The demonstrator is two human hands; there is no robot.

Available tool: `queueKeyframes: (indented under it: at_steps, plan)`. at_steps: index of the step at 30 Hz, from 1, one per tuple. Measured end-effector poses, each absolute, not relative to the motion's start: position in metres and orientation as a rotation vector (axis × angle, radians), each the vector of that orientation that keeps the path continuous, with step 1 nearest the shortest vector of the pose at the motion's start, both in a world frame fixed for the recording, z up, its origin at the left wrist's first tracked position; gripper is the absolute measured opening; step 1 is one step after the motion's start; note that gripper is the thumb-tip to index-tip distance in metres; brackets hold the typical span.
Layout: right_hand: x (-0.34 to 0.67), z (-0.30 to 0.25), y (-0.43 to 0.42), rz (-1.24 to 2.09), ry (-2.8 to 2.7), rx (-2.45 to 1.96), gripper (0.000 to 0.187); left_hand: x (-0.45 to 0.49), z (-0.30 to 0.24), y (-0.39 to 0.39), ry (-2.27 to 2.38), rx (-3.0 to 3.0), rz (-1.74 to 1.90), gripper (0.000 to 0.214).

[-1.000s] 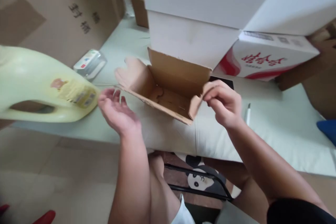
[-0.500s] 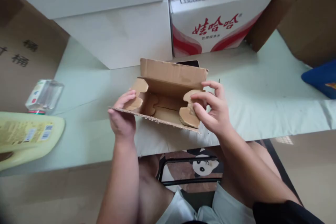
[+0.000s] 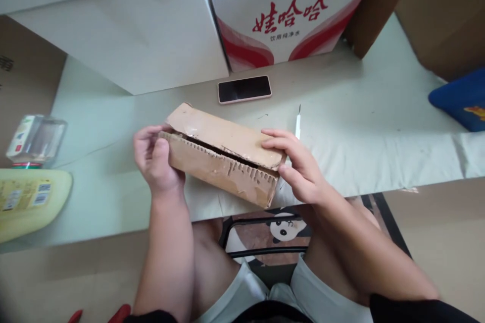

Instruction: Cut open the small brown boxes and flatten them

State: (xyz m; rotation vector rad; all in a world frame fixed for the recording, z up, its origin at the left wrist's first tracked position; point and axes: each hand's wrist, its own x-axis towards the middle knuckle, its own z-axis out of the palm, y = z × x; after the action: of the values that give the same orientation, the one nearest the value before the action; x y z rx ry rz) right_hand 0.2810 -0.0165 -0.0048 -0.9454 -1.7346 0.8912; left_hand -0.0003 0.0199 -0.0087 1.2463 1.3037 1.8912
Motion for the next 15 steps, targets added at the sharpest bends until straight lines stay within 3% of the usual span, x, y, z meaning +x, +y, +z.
queueKeyframes:
  at_steps: [11, 15]
  plan:
    - [0.276, -0.017, -0.008, 0.895, -1.657, -1.029, 0.039, 0.010, -0.006, 0.033, 1.356, 1.277, 1.804, 0.015]
    - [0.279, -0.033, -0.007, 0.992, -1.534, -1.007, 0.057, 0.027, -0.005, 0.038, 1.354, 1.219, 1.878, 0.020]
